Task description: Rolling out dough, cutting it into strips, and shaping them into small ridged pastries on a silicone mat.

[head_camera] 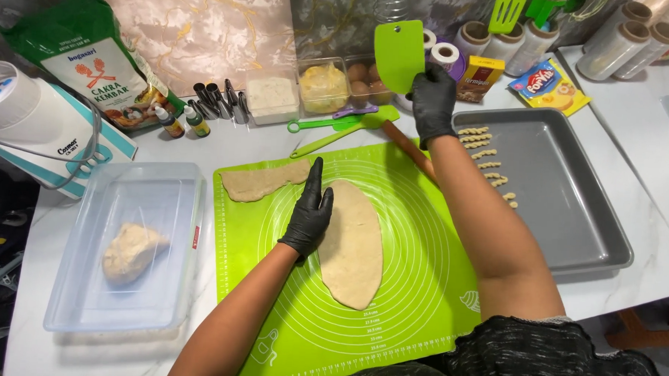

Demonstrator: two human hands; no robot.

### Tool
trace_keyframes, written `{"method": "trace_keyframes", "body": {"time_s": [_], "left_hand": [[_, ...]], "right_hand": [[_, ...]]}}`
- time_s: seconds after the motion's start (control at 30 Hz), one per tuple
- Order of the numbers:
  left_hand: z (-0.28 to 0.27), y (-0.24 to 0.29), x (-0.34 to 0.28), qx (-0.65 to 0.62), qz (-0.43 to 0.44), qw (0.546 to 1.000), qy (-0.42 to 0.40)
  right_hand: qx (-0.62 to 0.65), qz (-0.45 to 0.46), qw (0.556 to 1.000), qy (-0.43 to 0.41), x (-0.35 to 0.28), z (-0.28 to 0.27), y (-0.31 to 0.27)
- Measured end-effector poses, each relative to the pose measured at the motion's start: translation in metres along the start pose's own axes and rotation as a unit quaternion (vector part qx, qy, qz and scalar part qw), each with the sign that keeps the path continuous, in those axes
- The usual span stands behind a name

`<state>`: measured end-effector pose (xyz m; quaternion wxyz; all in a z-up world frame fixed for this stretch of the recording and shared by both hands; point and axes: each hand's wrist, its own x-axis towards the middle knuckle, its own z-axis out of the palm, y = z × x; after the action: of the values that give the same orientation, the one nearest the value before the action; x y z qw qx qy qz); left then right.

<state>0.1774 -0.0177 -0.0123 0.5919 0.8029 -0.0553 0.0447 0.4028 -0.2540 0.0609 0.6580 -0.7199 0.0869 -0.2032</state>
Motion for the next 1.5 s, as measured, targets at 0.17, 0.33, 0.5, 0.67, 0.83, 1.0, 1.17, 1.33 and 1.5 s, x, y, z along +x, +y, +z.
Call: {"method": "trace_keyframes", "body": {"time_s": [0.17, 0.33, 0.5, 0.67, 0.83, 1.0, 1.17, 1.33, 1.5], "left_hand": [[0.015, -0.016, -0.006, 0.257, 0.147, 0.955, -0.004], [0.043, 0.019, -0.038, 0.429, 0.222, 0.865, -0.136], [0.053, 0.014, -0.042, 0.478, 0.220, 0.827, -0.196], [0.051, 0.017, -0.053, 0.438, 0.241, 0.851, -0.163], [0.036, 0.033, -0.086, 0.423, 0.261, 0.854, -0.156], [0.012, 0.018, -0.075, 0.423, 0.217, 0.871, -0.121], [0.003, 0.007, -0.069, 0.431, 0.206, 0.871, -0.113], [0.002, 0.003, -0.070, 0.423, 0.203, 0.877, -0.105], [0.003, -0.003, -0.070, 0.415, 0.205, 0.881, -0.097]], "right_hand": [[0.098, 0.116, 0.985, -0.079, -0.059, -0.040, -0.027], [0.106, 0.170, 0.975, -0.098, -0.114, -0.069, -0.050], [0.126, 0.196, 0.958, -0.166, -0.202, -0.072, -0.171], [0.147, 0.192, 0.960, -0.144, -0.165, -0.095, -0.051], [-0.168, 0.125, 0.959, -0.190, -0.196, -0.107, -0.047], [-0.431, 0.073, 0.869, -0.234, -0.237, -0.094, -0.048], [-0.430, 0.037, 0.853, -0.292, -0.260, -0.080, -0.090], [-0.429, 0.026, 0.856, -0.288, -0.265, -0.072, -0.089], [-0.475, 0.033, 0.829, -0.291, -0.265, -0.067, -0.078]]}}
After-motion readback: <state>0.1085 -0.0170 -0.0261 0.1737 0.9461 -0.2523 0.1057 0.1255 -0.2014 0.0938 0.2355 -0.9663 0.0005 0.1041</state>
